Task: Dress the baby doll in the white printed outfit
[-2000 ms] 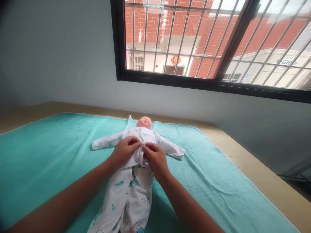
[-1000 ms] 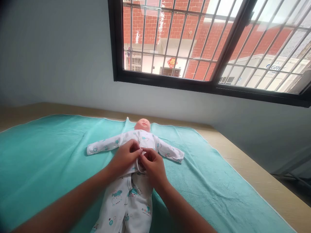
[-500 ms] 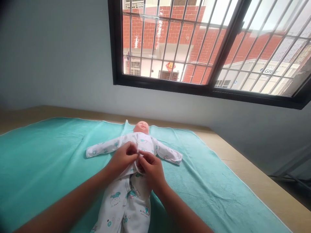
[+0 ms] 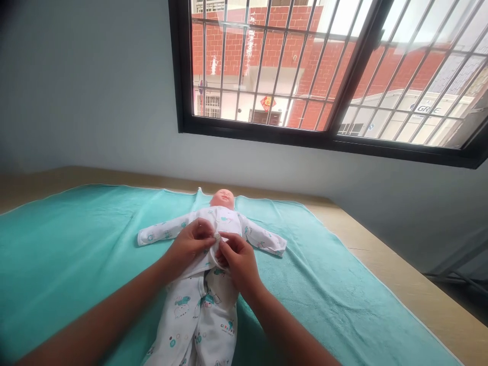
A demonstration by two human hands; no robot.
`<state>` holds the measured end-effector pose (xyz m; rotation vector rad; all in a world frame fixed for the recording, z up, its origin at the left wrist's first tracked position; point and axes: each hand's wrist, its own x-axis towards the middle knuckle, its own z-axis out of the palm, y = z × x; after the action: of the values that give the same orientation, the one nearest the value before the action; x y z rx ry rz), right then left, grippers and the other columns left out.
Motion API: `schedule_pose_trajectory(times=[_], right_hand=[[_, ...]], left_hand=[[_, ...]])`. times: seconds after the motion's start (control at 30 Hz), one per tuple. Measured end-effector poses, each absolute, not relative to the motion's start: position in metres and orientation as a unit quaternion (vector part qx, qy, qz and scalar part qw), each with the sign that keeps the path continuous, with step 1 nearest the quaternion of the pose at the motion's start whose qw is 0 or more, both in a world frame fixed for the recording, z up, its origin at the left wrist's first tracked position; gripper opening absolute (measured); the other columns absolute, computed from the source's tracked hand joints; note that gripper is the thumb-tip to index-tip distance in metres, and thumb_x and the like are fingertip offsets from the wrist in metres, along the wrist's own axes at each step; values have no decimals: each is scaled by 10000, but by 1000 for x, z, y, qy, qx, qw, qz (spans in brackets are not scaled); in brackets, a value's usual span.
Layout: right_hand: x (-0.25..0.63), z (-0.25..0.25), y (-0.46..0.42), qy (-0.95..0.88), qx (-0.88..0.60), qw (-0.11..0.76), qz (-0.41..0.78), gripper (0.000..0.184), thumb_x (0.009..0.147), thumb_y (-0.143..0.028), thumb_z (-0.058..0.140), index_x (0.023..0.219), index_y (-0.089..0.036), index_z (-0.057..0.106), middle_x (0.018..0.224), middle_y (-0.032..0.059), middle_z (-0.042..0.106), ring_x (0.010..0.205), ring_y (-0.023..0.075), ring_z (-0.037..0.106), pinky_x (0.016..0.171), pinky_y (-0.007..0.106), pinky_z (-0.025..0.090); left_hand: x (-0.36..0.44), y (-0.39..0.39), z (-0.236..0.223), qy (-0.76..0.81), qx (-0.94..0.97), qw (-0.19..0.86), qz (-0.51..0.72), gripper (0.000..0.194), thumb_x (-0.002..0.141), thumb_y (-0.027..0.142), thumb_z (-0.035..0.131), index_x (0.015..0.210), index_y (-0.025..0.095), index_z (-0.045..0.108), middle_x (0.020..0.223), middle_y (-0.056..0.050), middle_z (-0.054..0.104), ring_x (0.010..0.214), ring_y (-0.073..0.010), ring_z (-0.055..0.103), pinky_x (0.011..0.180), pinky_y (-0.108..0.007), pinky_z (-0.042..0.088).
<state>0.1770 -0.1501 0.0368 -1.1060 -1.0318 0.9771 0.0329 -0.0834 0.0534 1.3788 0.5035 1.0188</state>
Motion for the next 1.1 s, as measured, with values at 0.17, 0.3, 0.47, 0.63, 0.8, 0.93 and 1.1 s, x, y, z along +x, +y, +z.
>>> schedule_pose_trajectory(times=[0.17,0.3,0.47,0.63,0.8,0.93,1.1], right_hand=[[176,34,-150,-465,-486,616,410,340,788,-435,721,1022,-189,696,639,-17,627,567,118,521,538,240,410],[179,31,-150,-481,-482,614,400,335,818,-444,689,1040,-192,698,664,-15,619,594,121,525,558,243,417],[175,27,-154,-478,-488,623,382,412,835,-395,661,1212,-230,655,686,-24,606,621,128,523,596,258,434],[169,28,-155,-452,-514,634,360,297,820,-404,634,1010,-207,749,679,5,630,589,140,523,571,277,442],[173,32,-153,-432,-515,637,377,247,798,-388,644,941,-212,744,659,5,639,578,144,538,563,276,453],[175,29,-153,-448,-505,634,378,211,819,-365,625,928,-210,717,662,1,637,586,138,536,569,265,438],[172,24,-158,-569,-504,598,257,170,880,-262,547,929,-224,705,715,2,639,640,149,543,630,280,427]], left_hand=[[32,-85,55,235,602,626,436,264,696,240,739,898,197,574,778,37,573,761,-117,552,730,-250,425],[33,-86,58,257,625,606,419,318,760,304,698,1027,192,568,797,25,583,790,-137,573,746,-275,441],[34,-87,59,272,630,598,414,289,787,320,655,1031,189,573,794,20,577,773,-133,561,709,-261,433],[34,-87,58,279,626,586,433,286,768,290,666,1020,185,581,761,30,550,753,-126,536,694,-251,413],[34,-86,55,295,640,561,433,248,790,267,628,1020,181,588,794,14,576,782,-141,558,719,-265,433],[35,-85,47,320,756,363,440,102,832,179,540,913,191,600,850,-18,600,842,-179,559,790,-320,454],[35,-88,39,295,857,75,416,245,877,94,452,1020,195,624,1136,-98,613,1098,-254,514,950,-421,427]])
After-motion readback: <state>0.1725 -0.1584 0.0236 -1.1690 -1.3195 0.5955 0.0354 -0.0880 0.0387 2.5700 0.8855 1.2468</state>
